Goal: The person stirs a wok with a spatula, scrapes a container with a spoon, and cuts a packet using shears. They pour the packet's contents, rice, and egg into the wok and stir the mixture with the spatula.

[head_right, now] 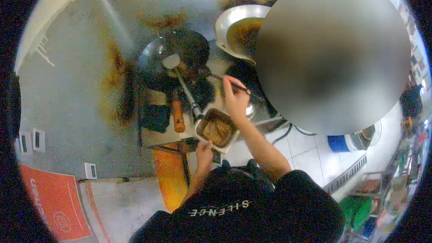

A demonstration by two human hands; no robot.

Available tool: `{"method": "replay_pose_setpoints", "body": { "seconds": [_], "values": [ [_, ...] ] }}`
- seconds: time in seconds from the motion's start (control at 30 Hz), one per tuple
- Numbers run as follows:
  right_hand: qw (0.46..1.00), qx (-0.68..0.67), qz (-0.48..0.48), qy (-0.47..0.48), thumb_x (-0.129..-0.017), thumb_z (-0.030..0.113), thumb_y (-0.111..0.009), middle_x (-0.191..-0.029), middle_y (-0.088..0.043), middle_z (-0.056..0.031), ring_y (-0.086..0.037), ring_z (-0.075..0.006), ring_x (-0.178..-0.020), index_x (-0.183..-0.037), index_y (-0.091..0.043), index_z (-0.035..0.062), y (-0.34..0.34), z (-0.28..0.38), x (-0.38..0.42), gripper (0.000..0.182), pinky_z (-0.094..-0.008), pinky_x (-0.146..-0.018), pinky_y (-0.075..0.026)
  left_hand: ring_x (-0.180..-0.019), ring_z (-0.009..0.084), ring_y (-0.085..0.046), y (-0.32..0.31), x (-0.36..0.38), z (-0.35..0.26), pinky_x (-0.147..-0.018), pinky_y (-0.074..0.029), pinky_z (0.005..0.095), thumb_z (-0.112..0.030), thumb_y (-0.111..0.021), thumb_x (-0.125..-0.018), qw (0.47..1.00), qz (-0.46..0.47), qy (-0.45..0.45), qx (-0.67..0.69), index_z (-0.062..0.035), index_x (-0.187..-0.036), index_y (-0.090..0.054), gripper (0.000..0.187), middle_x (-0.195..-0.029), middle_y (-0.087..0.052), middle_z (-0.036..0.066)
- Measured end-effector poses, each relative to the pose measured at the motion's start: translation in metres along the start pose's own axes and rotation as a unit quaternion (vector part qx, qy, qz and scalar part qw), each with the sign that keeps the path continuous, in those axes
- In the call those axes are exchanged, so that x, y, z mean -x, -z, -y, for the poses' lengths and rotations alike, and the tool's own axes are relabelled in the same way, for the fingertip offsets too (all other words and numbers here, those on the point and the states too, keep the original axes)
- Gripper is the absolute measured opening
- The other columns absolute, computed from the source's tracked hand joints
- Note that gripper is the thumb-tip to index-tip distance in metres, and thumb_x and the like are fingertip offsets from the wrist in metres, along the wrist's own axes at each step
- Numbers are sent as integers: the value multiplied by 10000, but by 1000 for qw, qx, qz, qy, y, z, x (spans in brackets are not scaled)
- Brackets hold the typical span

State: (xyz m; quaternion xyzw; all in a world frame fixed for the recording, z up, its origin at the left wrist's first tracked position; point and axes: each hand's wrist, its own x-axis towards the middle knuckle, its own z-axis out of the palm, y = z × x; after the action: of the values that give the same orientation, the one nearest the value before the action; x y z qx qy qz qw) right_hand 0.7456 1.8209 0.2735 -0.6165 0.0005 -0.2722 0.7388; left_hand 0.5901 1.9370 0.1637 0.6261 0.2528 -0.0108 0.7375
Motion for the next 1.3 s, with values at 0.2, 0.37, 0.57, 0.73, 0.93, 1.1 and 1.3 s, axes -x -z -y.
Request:
{"method": "replay_pose_setpoints", "body": {
  "seconds": [0.2,0.37,0.57,0.73,0.93,1.1,1.3],
  "values": [
    [962,229,88,-122,-832,180,-677,-950,-646,-121,-604,-134,-841,-1056,-606,-30,77,-30,100,315,-261,-755,-462,-834,149,-515,-5,-25,25,-766,-416,310,-160,-534,-933,999,25,-4,-22,42,-979,-553,208,-913,-576,84],
    [908,412,66,-24,-734,180,-717,-990,-615,-171,-604,-282,-868,-1199,-495,-10,121,-42,117,549,-360,-788,-481,-887,182,-532,-29,-35,27,-781,-421,320,-221,-545,-934,996,21,20,82,6,-1091,-527,277,-987,-584,89],
    [922,190,94,-325,-784,175,-669,-1112,-583,-131,-572,-200,-951,-1305,-398,-39,137,-73,119,625,-327,-790,-474,-973,230,-533,-36,-82,63,-862,-402,380,-413,-492,-939,996,20,43,-77,42,-1154,-506,503,-1037,-589,140],
    [871,170,179,-424,-829,233,-662,-1060,-612,-103,-570,-178,-920,-1232,-483,-23,149,-81,137,510,-319,-801,-461,-854,183,-513,-32,-36,11,-778,-399,322,-555,-335,-951,993,-4,64,-98,3,-973,-582,610,-999,-617,108],
    [825,82,488,-272,-919,347,-557,-964,-631,-66,-551,-124,-868,-1037,-605,9,149,-24,130,362,-293,-766,-459,-686,106,-485,-15,15,-20,-603,-402,253,-395,-405,-977,941,186,-148,-243,-50,-932,-587,393,-918,-628,27],
    [889,128,379,-221,-873,324,-611,-826,-666,-81,-608,-170,-753,-902,-645,40,192,25,116,288,-331,-671,-480,-642,97,-554,-36,10,-21,-606,-460,242,-129,-627,-879,939,318,-31,-129,-2,-860,-629,129,-748,-616,30],
    [921,176,296,-183,-932,346,-521,-734,-622,-128,-559,-204,-658,-906,-611,2,267,75,135,357,-338,-625,-452,-715,141,-586,-133,70,-40,-707,-470,263,-63,-665,-840,849,427,-28,-310,38,-861,-630,109,-795,-634,58]
  ]
}}
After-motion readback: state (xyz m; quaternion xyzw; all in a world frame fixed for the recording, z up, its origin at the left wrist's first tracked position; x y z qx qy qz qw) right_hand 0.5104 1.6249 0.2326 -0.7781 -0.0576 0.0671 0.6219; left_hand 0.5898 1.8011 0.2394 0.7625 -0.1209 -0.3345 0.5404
